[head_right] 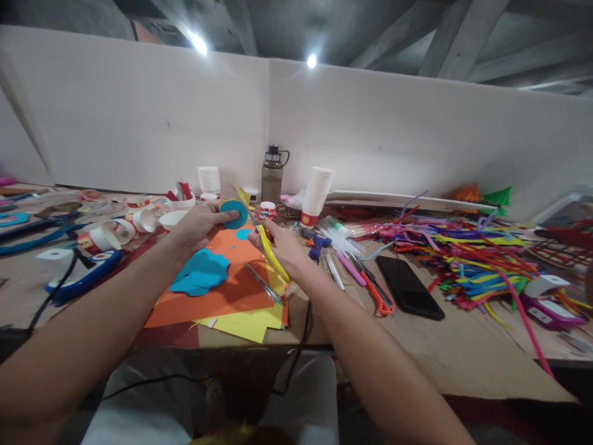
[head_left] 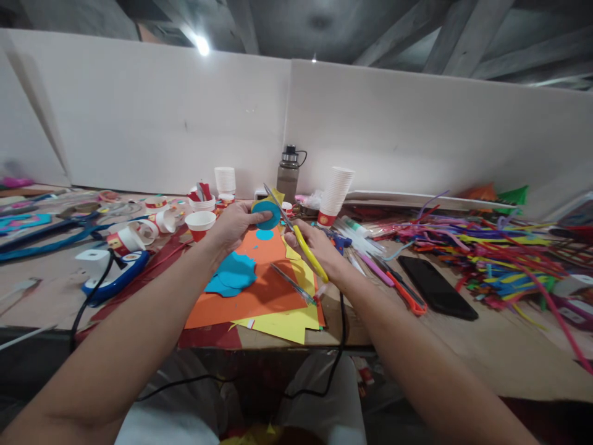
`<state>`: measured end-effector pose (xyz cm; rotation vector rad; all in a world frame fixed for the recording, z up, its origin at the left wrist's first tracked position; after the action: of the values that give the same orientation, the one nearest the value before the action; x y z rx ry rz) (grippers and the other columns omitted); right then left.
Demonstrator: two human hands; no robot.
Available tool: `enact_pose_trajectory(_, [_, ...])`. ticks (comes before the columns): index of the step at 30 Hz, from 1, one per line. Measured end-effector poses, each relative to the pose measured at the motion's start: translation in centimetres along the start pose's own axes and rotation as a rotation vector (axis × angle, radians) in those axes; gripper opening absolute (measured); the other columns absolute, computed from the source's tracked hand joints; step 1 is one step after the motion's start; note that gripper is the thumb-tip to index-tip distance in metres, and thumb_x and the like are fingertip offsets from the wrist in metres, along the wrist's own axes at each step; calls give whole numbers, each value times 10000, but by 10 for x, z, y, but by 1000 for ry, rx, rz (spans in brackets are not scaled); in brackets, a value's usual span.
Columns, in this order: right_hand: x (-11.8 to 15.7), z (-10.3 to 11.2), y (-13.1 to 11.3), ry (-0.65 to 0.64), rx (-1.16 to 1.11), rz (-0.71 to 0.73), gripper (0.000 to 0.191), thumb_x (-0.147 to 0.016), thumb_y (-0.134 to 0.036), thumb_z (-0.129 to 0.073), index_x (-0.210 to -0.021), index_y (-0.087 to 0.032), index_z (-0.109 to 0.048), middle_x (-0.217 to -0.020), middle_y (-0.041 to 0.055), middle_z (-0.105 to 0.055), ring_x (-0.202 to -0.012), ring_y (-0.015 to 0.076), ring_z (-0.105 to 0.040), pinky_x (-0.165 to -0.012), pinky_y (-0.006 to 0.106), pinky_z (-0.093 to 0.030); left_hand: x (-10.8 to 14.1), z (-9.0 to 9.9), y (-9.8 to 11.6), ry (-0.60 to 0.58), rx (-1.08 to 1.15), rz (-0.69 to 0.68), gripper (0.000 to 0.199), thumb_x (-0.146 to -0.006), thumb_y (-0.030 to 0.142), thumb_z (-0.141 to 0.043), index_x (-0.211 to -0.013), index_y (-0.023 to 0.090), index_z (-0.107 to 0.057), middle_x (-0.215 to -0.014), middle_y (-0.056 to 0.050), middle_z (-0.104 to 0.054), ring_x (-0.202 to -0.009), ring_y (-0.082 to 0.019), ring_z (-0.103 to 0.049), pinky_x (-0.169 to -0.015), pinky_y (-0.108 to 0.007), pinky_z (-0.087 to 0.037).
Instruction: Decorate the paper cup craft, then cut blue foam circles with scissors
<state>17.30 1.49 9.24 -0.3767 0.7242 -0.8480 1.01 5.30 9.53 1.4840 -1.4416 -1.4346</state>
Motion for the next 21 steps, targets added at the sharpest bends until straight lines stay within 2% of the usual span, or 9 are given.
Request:
enact_pose_trajectory(7, [0,1,-2,-11,-4,-1,435,-881,-621,-430,-836,-192,-488,-733,-9,-508,-678,131,-455,-625,260,-329,-2,4,0,-20,-40,8,230,-588,250,-814,-758,113,-741,-688,-57,-690,-622,-120,-598,-643,-249,-471])
enact_pose_trajectory(17, [1,1,-1,-39,14,15,453,-864,-634,-456,-834,-187,-526,-705,-17,-498,-643,122,-425,-596,252,-304,-2,9,7,-52,-143,42,174,-565,256,-817,-656,139,-725,-623,-40,-660,-573,-120,-556,-602,-256,-433])
enact_pose_trajectory(21, [1,0,-1,-50,25,34,437,-872,-614,-458,-823,-185,-532,-692,-21,-492,-632,118,-419,-584,250,-290,-2,12,7,-85,-170,31,166,-585,247,-804,-701,144,-742,-657,-46,-673,-592,-125,-569,-613,-260,-439])
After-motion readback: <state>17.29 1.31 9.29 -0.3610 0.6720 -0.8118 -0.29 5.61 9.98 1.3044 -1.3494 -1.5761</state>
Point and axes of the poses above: each hand's wrist, its own x-axis away from the middle knuckle, its own z-axis out of the back of the hand, y = z × x, the point moved 6 cm from there along -x, towards the middle knuckle
